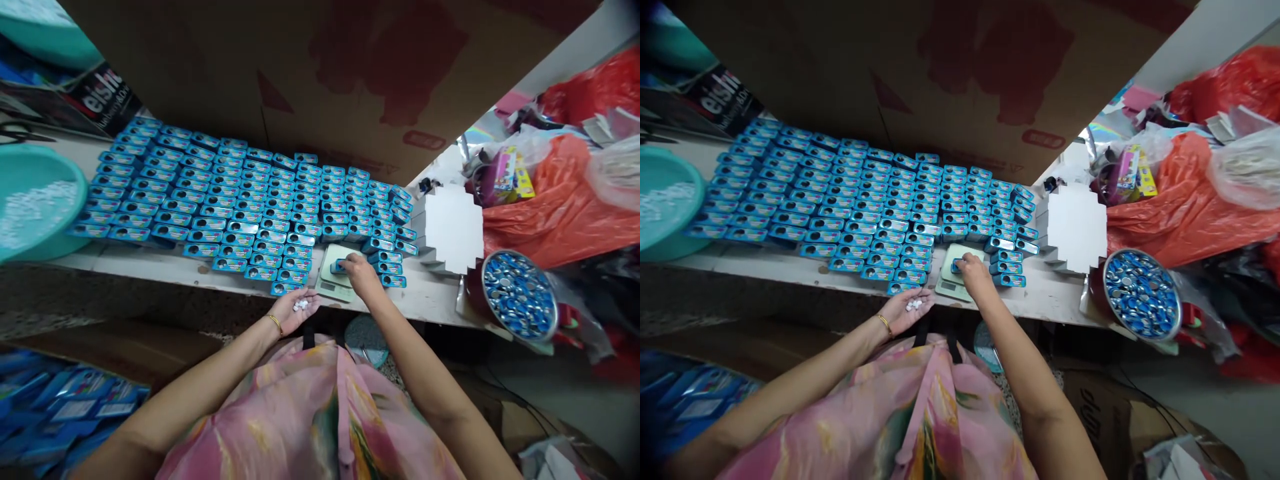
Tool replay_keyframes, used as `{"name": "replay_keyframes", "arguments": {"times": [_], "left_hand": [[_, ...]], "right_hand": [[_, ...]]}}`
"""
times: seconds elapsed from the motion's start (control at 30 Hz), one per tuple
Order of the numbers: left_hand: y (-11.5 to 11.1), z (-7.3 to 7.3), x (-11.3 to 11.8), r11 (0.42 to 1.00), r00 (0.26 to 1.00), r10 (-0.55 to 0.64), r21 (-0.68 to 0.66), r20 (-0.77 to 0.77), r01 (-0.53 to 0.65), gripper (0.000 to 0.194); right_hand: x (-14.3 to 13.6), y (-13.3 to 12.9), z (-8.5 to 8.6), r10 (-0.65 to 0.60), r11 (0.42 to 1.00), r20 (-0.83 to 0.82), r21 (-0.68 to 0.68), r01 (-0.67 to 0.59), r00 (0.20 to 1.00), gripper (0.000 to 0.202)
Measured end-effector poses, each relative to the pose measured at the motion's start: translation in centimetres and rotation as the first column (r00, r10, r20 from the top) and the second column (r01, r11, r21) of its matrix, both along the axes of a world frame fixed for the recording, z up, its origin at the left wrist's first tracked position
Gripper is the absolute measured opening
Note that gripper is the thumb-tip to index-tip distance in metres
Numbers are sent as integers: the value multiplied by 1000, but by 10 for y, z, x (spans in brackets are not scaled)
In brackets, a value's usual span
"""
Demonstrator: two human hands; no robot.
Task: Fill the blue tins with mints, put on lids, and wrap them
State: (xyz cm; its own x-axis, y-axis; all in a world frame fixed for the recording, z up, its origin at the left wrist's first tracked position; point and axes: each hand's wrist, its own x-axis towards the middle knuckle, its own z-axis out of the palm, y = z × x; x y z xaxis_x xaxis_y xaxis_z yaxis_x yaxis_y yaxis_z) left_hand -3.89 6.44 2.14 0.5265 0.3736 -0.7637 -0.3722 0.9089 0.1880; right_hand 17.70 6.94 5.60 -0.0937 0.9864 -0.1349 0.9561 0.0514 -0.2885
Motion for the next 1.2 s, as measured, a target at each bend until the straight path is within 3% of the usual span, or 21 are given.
{"name": "replay_keyframes", "arguments": {"times": [0.2,0.37,0.47,0.57,0.83,1.03,1.2], "left_hand": [[3,-1,1,1000,1000,-2,5,1,2,15],[5,-1,-5,1000,1000,-1,-2,-22,1,15],[6,-2,-14,999,998,26,-19,-51,-27,13],[8,-4,-25,999,996,36,-33,-79,-38,12],[9,-4,-30,998,994,47,-45,-95,-51,12],[6,-5,-27,999,995,40,-29,-94,-43,11],[7,-4,-24,999,993,17,-36,-117,-21,11]], "right_hand": [[3,1,-4,0,993,-192,116,23,981,32],[20,-11,4,-83,963,-250,229,142,965,30],[27,-17,4,-153,966,-149,186,180,977,25],[24,-16,-3,-142,981,-63,128,149,988,23],[0,4,-13,-106,972,-306,168,164,946,27],[1,-9,-8,-194,963,-126,165,214,973,31],[2,-4,-13,-139,982,-171,102,158,975,32]]}}
